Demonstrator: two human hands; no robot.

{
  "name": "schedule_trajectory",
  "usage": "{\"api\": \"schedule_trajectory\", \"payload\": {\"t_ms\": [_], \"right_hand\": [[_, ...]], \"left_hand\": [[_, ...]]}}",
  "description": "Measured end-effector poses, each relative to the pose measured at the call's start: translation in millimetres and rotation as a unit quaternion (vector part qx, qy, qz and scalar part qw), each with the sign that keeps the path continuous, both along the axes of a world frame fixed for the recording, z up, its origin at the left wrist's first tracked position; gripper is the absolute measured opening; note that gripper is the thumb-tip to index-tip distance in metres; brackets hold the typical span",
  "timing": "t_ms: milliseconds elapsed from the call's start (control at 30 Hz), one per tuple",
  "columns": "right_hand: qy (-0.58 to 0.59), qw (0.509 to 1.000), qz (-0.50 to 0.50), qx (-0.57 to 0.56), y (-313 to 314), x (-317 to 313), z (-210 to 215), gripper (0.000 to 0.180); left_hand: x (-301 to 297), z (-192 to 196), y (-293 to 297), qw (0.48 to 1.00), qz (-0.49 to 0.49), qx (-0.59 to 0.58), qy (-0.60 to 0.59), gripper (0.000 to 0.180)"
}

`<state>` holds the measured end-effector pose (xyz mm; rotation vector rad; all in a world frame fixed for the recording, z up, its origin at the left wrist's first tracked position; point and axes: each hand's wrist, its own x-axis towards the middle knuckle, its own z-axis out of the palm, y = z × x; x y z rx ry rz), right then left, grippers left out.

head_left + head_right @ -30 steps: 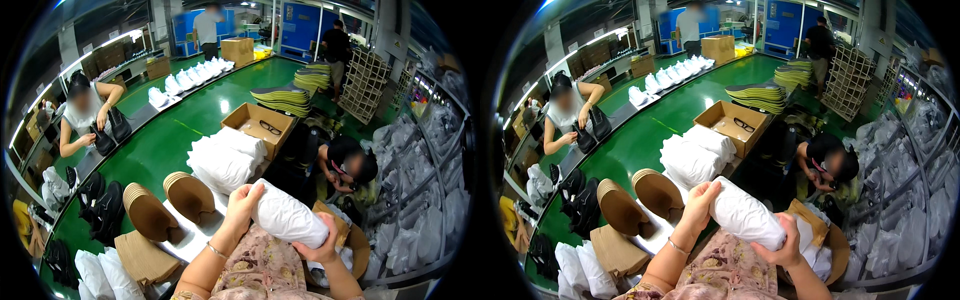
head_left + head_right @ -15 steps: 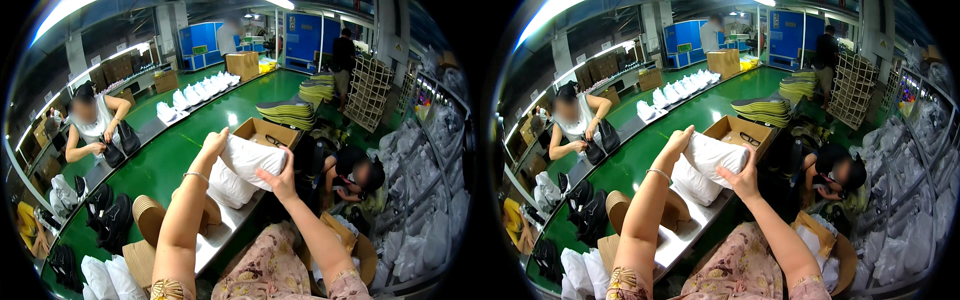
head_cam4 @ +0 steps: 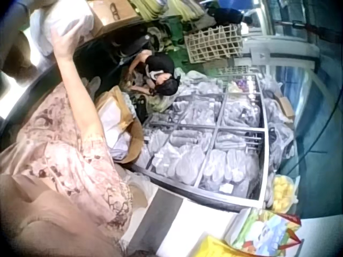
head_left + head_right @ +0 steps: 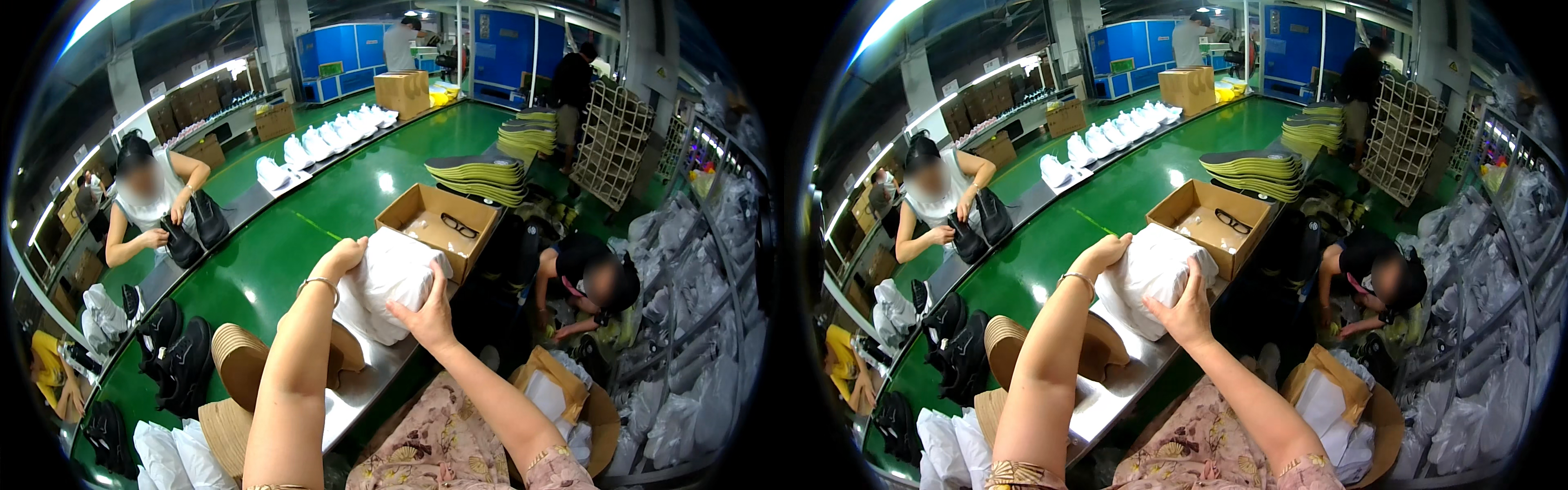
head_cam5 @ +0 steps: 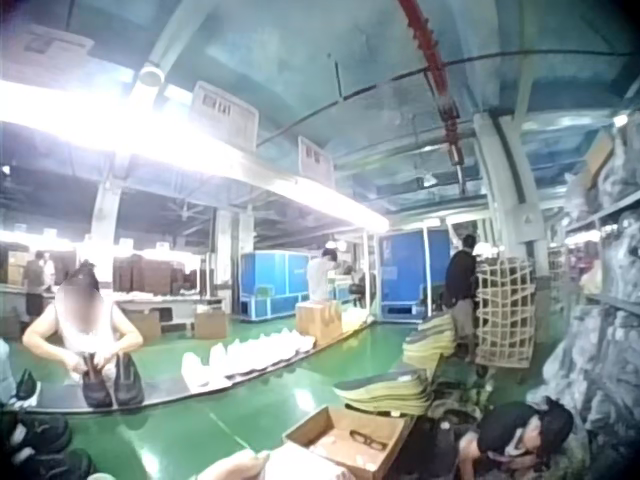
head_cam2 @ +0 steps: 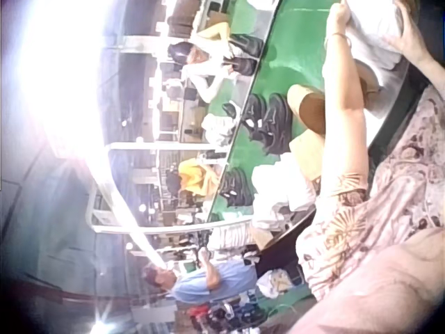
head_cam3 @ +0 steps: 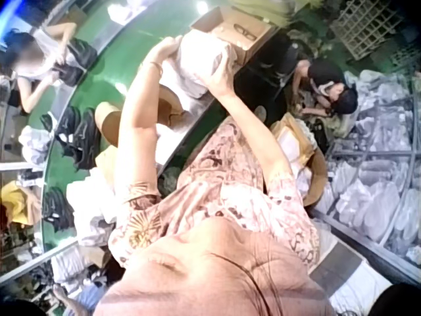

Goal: The person picks up tan shoe heel components and wraps them individually in white tissue paper by hand before setting them onto the green workbench.

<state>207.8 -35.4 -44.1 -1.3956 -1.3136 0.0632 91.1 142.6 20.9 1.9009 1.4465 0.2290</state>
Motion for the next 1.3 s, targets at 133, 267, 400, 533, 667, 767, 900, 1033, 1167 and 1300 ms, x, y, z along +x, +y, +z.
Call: {"api": "schedule_trajectory", "payload": {"t_ms": [133,267,400,533,667,767,900,1033,1167,1300], "right_hand": [[0.008,0.999,-0.011,-0.038,-0.2,-7.8,-14.3,0.100],[0.039,0.995,-0.024,-0.086,-2.4,-13.6,-30.2,0.103],[0.035,0.988,-0.041,-0.147,-8.6,-12.8,-22.0,0.105],[0.013,0.982,-0.055,-0.179,-18.6,-20.7,-9.1,0.106],[-0.004,0.979,-0.086,-0.187,-30.8,-13.8,-4.9,0.102],[-0.021,0.988,-0.098,-0.122,-48.2,-10.6,2.2,0.078],[-0.046,0.997,-0.066,-0.008,-72.6,-0.8,12.1,0.029],[-0.077,0.995,0.049,0.043,-77.2,-27.8,23.5,0.017],[-0.119,0.985,0.122,0.001,-64.5,-51.0,13.5,0.022],[-0.162,0.977,0.136,-0.015,-53.0,-74.0,9.1,0.033]], "left_hand": [[1.4,-13.4,7.2,0.999,0.003,0.033,0.017,0.061],[8.7,-29.5,9.1,0.992,0.009,0.103,0.066,0.055],[12.2,-16.7,-4.9,0.988,-0.012,0.113,0.102,0.053],[2.5,-22.3,16.7,0.982,0.067,0.126,0.125,0.056],[10.7,18.2,-1.2,0.975,0.062,0.205,0.066,0.055],[-13.8,65.0,-70.0,0.912,0.040,0.401,-0.073,0.040],[-50.0,48.8,-125.2,0.825,0.104,0.528,-0.170,0.035],[-97.6,-8.6,-124.4,0.880,0.094,0.466,-0.012,0.034],[-95.8,20.9,-151.2,0.960,0.070,0.266,0.044,0.038],[-100.2,9.3,-148.2,0.950,0.040,0.310,0.022,0.038]]}}
